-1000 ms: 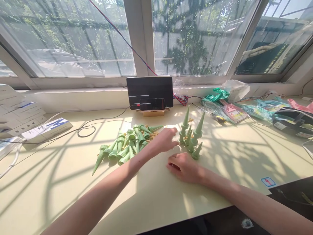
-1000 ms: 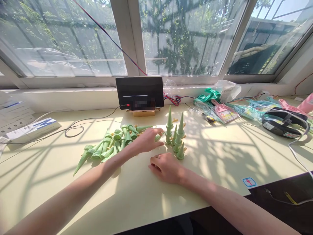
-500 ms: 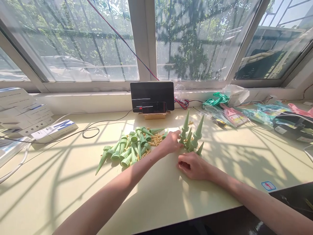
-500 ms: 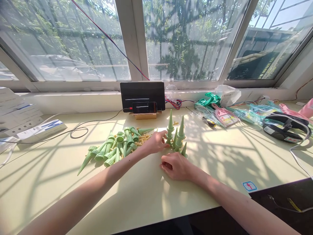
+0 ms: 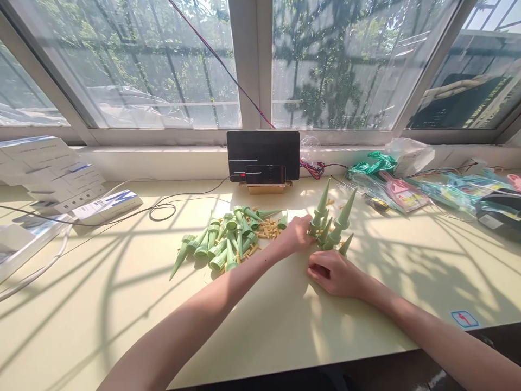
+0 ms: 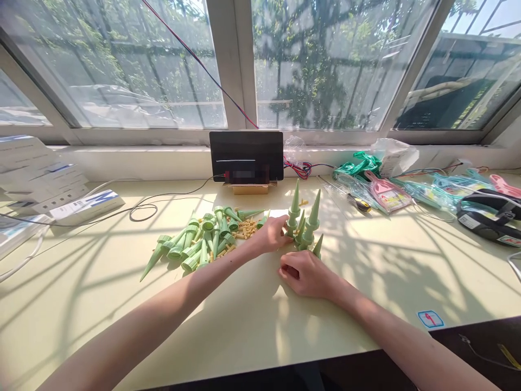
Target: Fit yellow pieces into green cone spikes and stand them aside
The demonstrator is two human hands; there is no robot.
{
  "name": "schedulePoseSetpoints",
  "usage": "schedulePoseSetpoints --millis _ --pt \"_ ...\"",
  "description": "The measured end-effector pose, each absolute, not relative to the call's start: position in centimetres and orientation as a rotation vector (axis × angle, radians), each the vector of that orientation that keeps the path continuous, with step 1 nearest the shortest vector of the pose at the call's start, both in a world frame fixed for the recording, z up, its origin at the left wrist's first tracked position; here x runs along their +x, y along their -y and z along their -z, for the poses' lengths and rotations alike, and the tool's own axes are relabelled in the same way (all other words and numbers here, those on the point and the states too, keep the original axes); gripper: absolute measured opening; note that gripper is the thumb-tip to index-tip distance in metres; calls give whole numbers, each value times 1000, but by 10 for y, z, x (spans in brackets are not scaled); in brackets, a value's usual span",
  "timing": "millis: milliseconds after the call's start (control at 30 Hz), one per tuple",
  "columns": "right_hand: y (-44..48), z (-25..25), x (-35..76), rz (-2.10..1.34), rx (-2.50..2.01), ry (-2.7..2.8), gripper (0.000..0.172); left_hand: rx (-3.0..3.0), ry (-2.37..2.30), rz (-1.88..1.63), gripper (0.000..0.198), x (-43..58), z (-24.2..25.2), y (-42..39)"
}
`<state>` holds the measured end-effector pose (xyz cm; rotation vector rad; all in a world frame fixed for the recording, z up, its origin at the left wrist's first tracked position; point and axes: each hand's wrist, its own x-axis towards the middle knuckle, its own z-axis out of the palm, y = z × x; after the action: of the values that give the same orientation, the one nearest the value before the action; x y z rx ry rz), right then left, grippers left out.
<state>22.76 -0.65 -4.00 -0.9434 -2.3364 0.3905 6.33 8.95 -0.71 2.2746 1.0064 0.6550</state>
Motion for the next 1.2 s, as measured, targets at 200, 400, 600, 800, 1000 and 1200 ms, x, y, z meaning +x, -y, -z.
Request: schedulePoseSetpoints --millis 200,400,600,800,1000,1200 --pt "6 39 234 -420 -981 2341 20 2291 -1087 -610 18 68 8 -91" --pt "5 37 239 -413 -1000 2330 19 2280 -1161 -570 22 78 10 -93" --pt "4 38 244 -400 -1018 2316 19 2254 -1227 -533 22 85 7 -91" --pt "2 39 251 -429 -1021 2313 22 2266 -1205 -526 23 80 -4 -80" --pt "4 37 240 -226 -922 2396 32 2304 -1238 -746 22 52 -26 -46" --pt "-3 30 186 -150 -870 2540 25 2342 -1165 -1140 12 17 -34 -2"
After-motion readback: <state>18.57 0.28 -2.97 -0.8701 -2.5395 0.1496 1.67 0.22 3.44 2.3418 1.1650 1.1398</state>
